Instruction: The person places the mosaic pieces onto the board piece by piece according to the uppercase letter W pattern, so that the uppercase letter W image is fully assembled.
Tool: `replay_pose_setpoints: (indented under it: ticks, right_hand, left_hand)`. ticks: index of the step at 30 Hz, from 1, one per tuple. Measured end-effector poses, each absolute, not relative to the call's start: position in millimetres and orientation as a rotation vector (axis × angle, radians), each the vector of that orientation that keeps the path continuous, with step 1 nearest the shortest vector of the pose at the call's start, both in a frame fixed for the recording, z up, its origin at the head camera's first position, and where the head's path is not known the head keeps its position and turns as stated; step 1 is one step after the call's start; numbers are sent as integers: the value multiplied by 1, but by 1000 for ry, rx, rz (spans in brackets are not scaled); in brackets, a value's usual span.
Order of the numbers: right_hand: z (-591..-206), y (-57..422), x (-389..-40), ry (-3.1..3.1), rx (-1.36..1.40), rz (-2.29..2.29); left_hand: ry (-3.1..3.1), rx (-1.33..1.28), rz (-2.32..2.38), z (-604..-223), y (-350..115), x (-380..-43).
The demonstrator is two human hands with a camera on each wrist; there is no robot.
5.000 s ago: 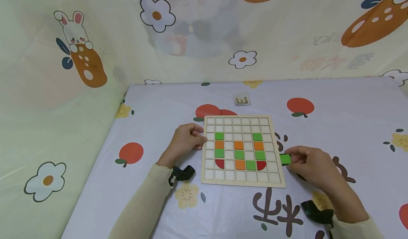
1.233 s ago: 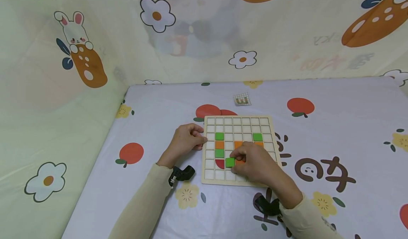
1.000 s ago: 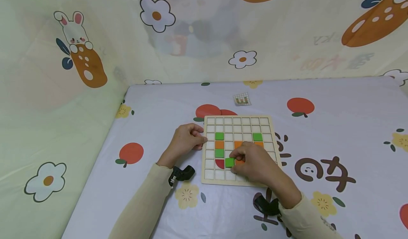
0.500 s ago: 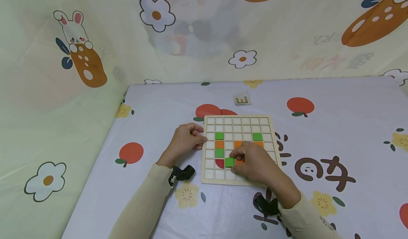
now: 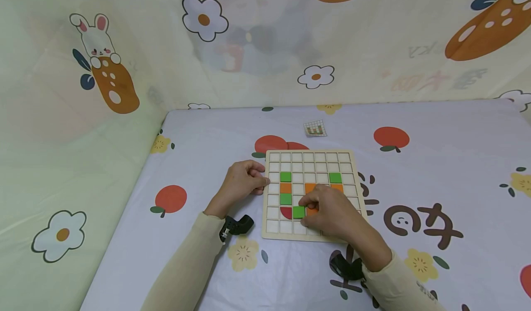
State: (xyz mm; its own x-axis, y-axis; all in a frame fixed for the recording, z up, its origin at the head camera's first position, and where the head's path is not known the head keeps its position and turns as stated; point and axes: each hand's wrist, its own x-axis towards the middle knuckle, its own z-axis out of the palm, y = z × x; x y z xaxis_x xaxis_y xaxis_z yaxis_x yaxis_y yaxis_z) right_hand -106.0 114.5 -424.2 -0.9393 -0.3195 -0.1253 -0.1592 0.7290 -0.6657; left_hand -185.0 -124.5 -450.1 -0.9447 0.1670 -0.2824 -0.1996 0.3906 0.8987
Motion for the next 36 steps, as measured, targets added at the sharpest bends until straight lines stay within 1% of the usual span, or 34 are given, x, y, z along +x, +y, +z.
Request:
replay_pose_setpoints:
  ticks: [19, 26, 36]
  right_hand:
    - [-421, 116, -103, 2681, -348, -1025]
    - [-418, 122, -103, 2663, -370, -1095]
    - [-410, 140, -103, 2775, -407, -1043]
  left_hand:
    - [2328, -41, 1571, -449, -123, -184]
    - [2334, -30, 1569, -449, -121, -184]
    - [2339, 1, 1563, -443, -123, -181]
